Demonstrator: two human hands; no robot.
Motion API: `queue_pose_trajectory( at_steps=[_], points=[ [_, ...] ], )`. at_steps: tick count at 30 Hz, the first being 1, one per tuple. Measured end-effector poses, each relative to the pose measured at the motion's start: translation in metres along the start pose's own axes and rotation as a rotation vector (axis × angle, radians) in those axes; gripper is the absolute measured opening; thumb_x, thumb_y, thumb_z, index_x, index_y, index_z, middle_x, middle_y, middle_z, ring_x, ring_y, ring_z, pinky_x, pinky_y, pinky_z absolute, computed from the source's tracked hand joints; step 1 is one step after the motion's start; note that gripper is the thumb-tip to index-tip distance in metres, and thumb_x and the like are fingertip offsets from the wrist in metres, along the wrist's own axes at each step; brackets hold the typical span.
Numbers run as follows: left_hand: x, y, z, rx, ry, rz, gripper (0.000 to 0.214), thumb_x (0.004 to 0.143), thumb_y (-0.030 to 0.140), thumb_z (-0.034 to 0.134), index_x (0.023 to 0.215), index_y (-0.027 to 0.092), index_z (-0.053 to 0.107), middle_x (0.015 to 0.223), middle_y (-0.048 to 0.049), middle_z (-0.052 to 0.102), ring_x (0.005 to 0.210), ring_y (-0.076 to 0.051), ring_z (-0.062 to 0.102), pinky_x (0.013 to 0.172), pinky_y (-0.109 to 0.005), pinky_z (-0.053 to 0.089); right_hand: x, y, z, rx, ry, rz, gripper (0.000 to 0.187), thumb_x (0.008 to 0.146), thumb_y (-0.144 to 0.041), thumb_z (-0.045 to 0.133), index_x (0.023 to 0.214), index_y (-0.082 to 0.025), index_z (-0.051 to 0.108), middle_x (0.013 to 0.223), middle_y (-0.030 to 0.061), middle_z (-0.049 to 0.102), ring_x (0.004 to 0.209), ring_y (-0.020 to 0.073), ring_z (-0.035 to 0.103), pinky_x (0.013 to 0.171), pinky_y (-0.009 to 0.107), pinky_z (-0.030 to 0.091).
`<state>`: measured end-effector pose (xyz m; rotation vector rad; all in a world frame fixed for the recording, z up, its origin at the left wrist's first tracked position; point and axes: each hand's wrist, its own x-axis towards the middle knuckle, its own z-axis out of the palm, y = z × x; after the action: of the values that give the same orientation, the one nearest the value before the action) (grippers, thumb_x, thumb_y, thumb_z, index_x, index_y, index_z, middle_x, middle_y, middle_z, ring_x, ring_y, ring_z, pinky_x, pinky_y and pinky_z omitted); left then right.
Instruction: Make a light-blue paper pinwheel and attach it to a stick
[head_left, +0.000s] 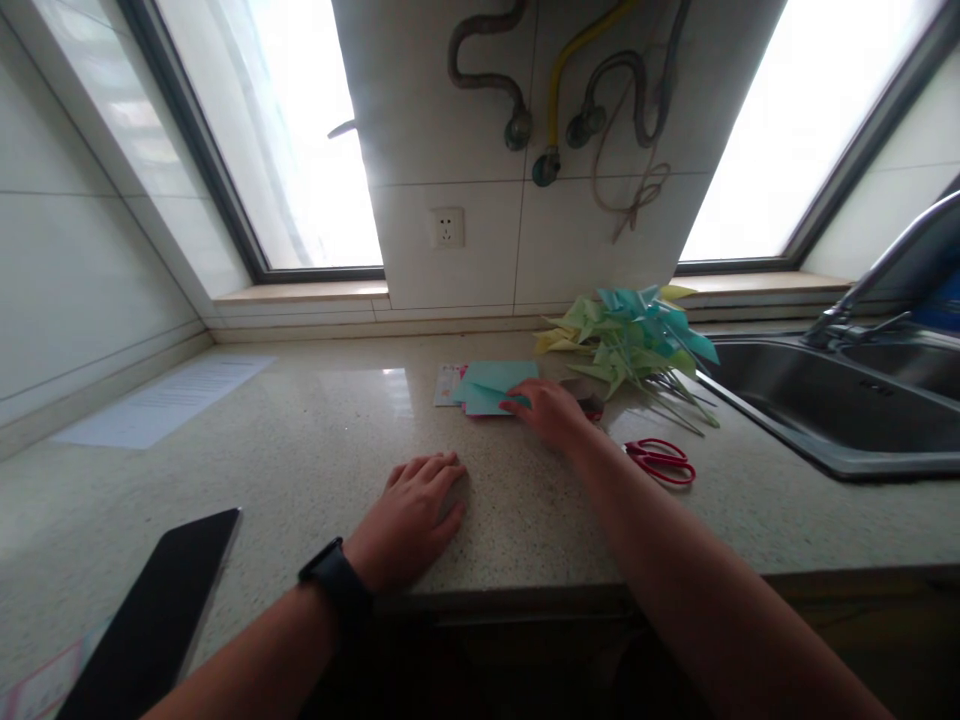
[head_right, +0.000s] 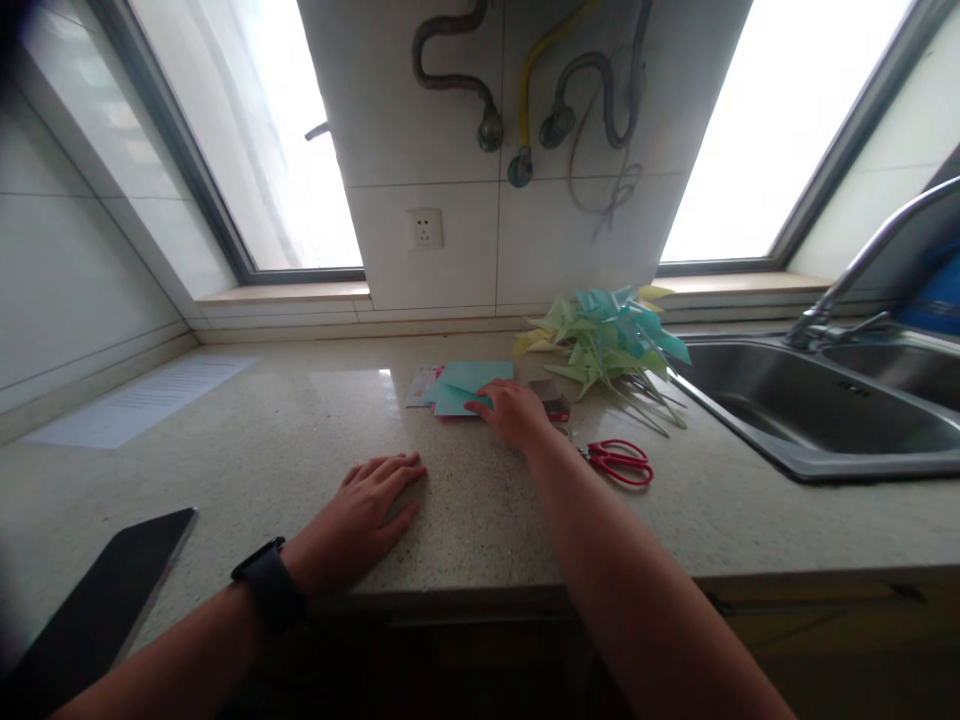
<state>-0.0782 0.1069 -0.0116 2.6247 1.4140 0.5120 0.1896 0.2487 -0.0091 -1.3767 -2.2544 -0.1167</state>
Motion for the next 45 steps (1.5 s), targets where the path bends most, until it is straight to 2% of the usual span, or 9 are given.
queue_pose_trajectory(
  at_steps=[8,12,14,17,25,28,34,40,45],
  points=[
    [0.0,-0.001,0.0,-0.019,0.022,0.018,0.039,0.096,0.031,0.054,0.134,0.025,0.057,0.146,-0.0092,0.057,0.135,-0.031,0.05,0.112,-0.054,0.039,-0.007,-0.011,-0.02,0.104,0.224,0.052,0.031,0.1,-0.033,0.059,0.127,-0.019,0.06,0.127,0.0102,0.064,0.108,0.0237,0.065,0.094,0.046,0.054],
    [0.0,-0.003,0.001,-0.039,0.037,0.019,0.037,0.096,0.033,0.055,0.133,0.026,0.058,0.145,-0.0093,0.058,0.134,-0.032,0.051,0.111,-0.055,0.04,-0.016,-0.028,-0.043,0.192,0.356,0.048,0.053,0.103,-0.02,0.042,0.155,-0.019,0.032,0.124,0.013,0.068,0.11,0.0229,0.067,0.098,0.041,0.051],
    [0.0,-0.004,0.002,-0.054,0.048,0.017,0.037,0.095,0.032,0.057,0.131,0.027,0.059,0.144,-0.0081,0.059,0.133,-0.031,0.052,0.111,-0.054,0.041,-0.028,-0.038,-0.054,0.225,0.38,0.015,0.051,0.101,-0.021,0.044,0.152,-0.018,0.037,0.12,0.0118,0.07,0.11,0.0229,0.067,0.099,0.04,0.051],
    [0.002,-0.006,0.003,-0.081,0.099,-0.01,0.036,0.093,0.027,0.058,0.129,0.024,0.059,0.139,-0.0087,0.061,0.129,-0.03,0.054,0.109,-0.051,0.044,-0.06,-0.053,-0.069,0.252,0.362,-0.054,0.027,0.099,-0.025,0.049,0.119,-0.021,0.067,0.112,0.0099,0.073,0.109,0.0249,0.066,0.099,0.042,0.05],
    [0.004,-0.002,0.0,-0.113,0.328,-0.073,0.026,0.1,0.02,0.043,0.123,0.018,0.056,0.123,-0.0126,0.064,0.12,-0.028,0.056,0.105,-0.051,0.046,-0.179,-0.063,-0.075,0.283,0.223,-0.102,0.024,0.096,-0.016,0.052,0.104,-0.03,0.069,0.114,0.0039,0.077,0.118,0.0241,0.065,0.096,0.045,0.054],
    [0.0,0.015,-0.004,-0.124,0.264,0.075,0.029,0.103,0.02,0.04,0.128,0.019,0.055,0.132,-0.0113,0.062,0.127,-0.024,0.053,0.11,-0.047,0.044,-0.202,-0.058,-0.071,0.256,0.145,-0.108,0.028,0.097,-0.014,0.049,0.108,-0.03,0.068,0.121,0.0044,0.074,0.124,0.0253,0.062,0.099,0.05,0.051],
    [-0.009,0.043,-0.007,-0.092,-0.096,0.48,0.048,0.102,0.039,0.05,0.148,0.026,0.045,0.153,-0.0055,0.052,0.139,-0.025,0.049,0.116,-0.046,0.04,-0.202,-0.06,-0.066,0.241,0.03,-0.171,0.032,0.095,-0.008,0.046,0.11,-0.026,0.067,0.129,0.0083,0.07,0.128,0.0253,0.059,0.103,0.05,0.051],
    [-0.008,0.042,-0.01,-0.028,-0.185,0.441,0.054,0.103,0.05,0.044,0.149,0.022,0.045,0.152,-0.0104,0.052,0.137,-0.03,0.05,0.114,-0.05,0.04,-0.197,-0.07,-0.062,0.09,0.042,-0.197,0.038,0.088,-0.002,0.048,0.117,-0.022,0.062,0.132,0.0089,0.067,0.13,0.0277,0.056,0.106,0.057,0.045],
    [-0.008,0.043,-0.011,0.004,-0.177,0.373,0.053,0.101,0.053,0.047,0.146,0.025,0.049,0.149,-0.0083,0.054,0.134,-0.029,0.051,0.113,-0.049,0.04,-0.217,-0.084,-0.059,0.09,0.141,-0.23,0.042,0.087,0.0,0.051,0.123,-0.018,0.06,0.13,0.0114,0.066,0.123,0.0264,0.058,0.1,0.05,0.049]
  ],
)
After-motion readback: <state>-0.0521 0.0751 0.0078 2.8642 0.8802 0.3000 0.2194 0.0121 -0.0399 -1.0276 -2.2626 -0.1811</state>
